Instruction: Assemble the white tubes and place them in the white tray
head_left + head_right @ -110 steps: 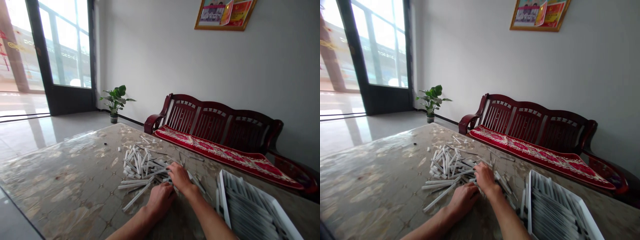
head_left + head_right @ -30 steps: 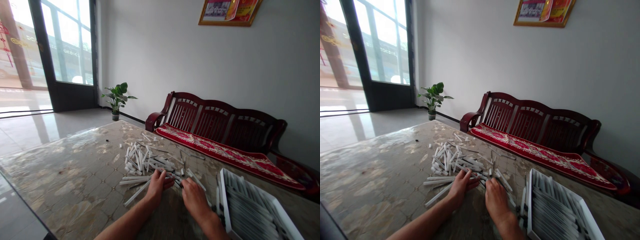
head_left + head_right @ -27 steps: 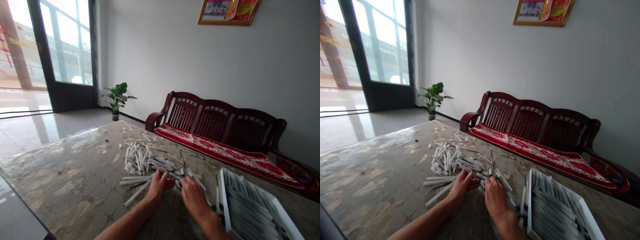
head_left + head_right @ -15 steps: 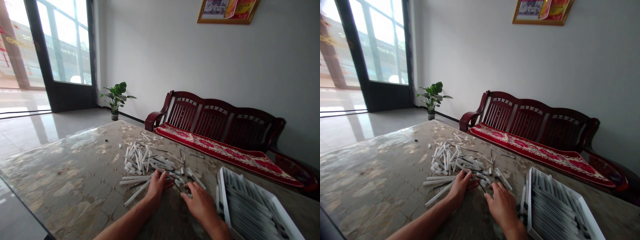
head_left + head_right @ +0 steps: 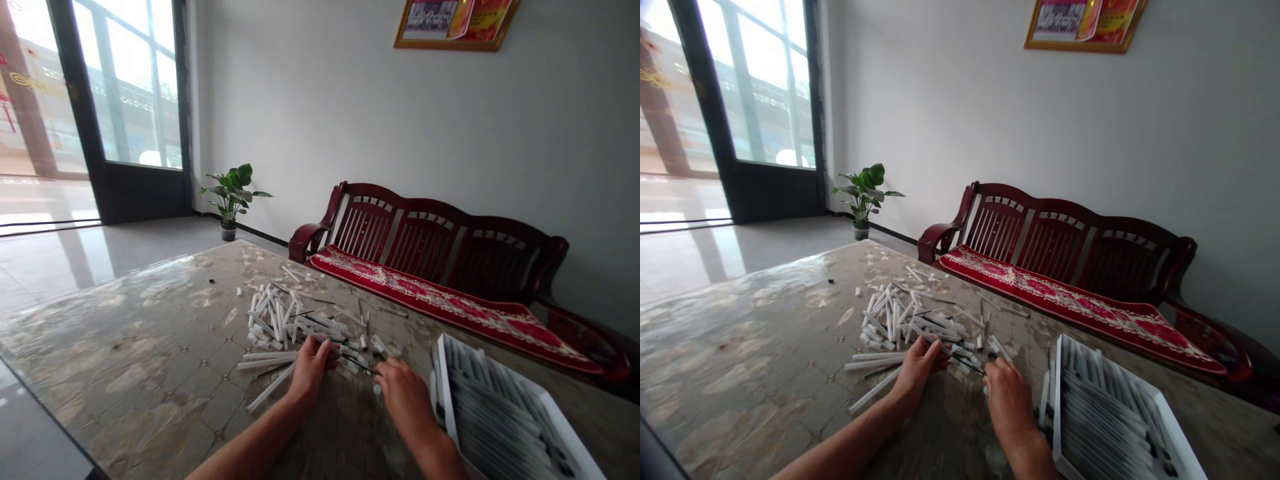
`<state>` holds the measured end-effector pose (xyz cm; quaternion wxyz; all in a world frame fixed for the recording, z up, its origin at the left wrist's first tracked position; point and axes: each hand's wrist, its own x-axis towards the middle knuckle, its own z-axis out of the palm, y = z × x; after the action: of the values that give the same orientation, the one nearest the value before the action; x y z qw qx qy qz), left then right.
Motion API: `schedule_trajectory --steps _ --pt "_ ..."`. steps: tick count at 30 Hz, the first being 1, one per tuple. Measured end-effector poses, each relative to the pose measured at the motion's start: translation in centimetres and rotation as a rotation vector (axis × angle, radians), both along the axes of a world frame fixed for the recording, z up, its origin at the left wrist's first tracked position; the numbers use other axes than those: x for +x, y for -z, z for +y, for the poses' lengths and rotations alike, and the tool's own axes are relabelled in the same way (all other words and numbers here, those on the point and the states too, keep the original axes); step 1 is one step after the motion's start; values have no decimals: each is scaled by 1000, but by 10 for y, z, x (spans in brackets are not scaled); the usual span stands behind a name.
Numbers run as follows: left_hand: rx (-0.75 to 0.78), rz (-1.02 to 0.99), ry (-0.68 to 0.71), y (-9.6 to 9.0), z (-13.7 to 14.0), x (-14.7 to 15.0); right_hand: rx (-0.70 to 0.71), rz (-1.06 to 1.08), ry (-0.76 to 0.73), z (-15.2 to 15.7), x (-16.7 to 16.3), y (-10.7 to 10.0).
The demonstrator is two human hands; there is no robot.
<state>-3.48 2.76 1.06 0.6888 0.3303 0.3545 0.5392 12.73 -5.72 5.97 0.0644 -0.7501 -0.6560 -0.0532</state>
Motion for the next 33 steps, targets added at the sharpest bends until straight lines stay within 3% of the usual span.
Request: schedule_trajectory --steps 5,10,13,21,33 --pt "-41 -65 131 1 -6 5 48 100 -40 7 -12 -2" --pt "-151 -203 181 -3 -7 5 210 565 -217 20 -28 1" --pt "-228 -232 146 -8 -4 1 184 747 -195 26 -19 6" --pt "-306 -270 74 -14 1 0 -73 140 177 20 34 14" --pt "-314 -250 103 -15 -2 1 -76 92 285 10 48 25"
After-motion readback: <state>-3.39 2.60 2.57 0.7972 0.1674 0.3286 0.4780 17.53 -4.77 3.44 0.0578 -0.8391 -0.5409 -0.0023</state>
